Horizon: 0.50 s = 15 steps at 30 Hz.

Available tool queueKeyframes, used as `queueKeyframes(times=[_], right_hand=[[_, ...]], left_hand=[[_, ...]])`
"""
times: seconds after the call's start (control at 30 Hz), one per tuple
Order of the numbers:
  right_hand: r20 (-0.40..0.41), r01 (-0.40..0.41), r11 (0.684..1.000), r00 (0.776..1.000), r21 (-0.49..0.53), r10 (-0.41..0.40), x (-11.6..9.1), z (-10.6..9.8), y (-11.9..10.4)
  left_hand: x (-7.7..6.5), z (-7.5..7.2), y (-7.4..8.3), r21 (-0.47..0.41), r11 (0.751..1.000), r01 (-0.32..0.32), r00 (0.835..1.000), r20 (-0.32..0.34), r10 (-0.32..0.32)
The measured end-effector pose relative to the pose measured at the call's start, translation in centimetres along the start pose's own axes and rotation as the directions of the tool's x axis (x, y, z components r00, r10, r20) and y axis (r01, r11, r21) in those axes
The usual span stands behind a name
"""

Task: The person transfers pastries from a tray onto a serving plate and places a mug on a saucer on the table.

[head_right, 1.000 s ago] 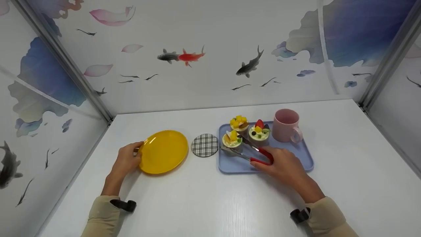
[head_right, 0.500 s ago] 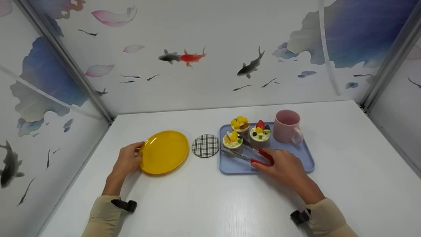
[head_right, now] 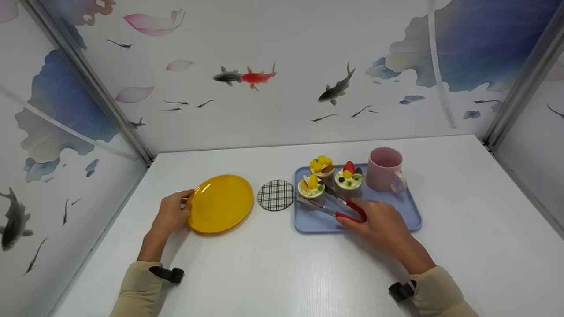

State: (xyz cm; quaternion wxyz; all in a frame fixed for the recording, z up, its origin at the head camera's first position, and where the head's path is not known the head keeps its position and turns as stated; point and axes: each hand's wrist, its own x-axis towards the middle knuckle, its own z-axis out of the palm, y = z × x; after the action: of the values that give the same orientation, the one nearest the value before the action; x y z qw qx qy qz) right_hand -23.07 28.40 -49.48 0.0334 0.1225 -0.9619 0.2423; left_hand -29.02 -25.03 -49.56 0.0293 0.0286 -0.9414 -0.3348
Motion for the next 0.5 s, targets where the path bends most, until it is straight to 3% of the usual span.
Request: queueKeyframes(times=[0.5], right_hand=[[-0.033, 0.04, 0.998, 0.999, 0.052, -0.038, -0.13, -0.04, -0.14]], left_hand=[[-0.09, -0.07, -0.04, -0.001, 1.0, -0.009, 1.0, 0.009, 0.009]])
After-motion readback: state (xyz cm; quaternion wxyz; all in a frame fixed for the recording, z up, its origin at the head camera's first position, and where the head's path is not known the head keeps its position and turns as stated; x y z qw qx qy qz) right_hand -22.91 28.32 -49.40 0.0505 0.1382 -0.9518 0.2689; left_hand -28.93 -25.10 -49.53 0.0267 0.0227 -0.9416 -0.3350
